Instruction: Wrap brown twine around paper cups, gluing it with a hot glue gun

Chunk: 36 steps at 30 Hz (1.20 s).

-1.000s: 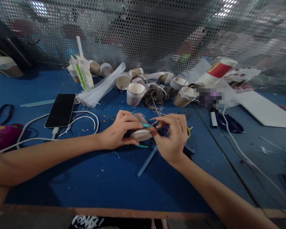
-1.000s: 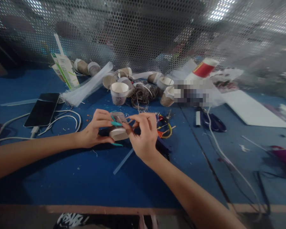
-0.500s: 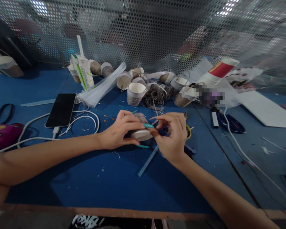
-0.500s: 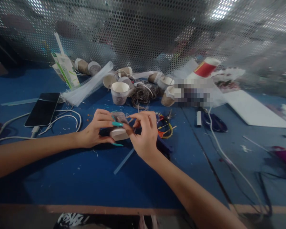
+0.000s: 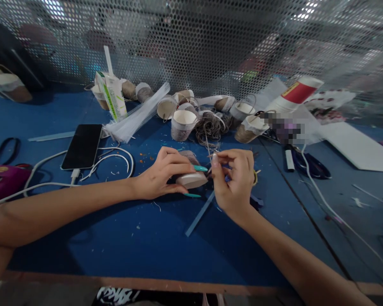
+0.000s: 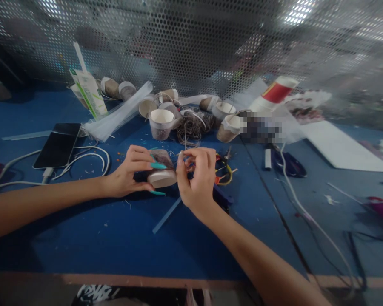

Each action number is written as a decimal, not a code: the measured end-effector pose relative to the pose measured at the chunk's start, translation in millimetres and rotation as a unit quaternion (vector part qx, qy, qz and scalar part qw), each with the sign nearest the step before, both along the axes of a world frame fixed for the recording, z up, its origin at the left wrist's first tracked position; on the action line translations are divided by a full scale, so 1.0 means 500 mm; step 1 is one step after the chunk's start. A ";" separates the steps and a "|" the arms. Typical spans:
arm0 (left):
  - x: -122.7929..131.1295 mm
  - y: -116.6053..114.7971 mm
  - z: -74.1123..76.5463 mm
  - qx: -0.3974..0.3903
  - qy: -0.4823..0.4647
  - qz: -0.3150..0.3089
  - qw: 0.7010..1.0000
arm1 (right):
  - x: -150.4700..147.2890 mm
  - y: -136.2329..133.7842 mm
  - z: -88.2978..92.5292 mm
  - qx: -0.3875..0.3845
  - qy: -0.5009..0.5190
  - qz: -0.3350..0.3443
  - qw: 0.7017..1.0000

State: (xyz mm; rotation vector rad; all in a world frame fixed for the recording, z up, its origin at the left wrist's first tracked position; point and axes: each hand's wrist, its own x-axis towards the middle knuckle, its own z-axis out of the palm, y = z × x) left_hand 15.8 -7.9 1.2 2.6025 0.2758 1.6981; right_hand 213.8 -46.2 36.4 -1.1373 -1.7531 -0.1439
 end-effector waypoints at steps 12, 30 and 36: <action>-0.003 -0.003 -0.001 -0.010 0.034 0.028 0.999 | 0.002 -0.001 0.007 0.016 -0.010 0.007 1.000; -0.010 -0.006 -0.005 -0.087 0.006 0.036 0.996 | 0.073 0.047 0.013 0.059 0.031 -0.047 0.997; -0.022 -0.009 -0.003 -0.274 0.103 0.039 0.955 | 0.067 0.015 -0.007 0.072 0.064 0.095 0.991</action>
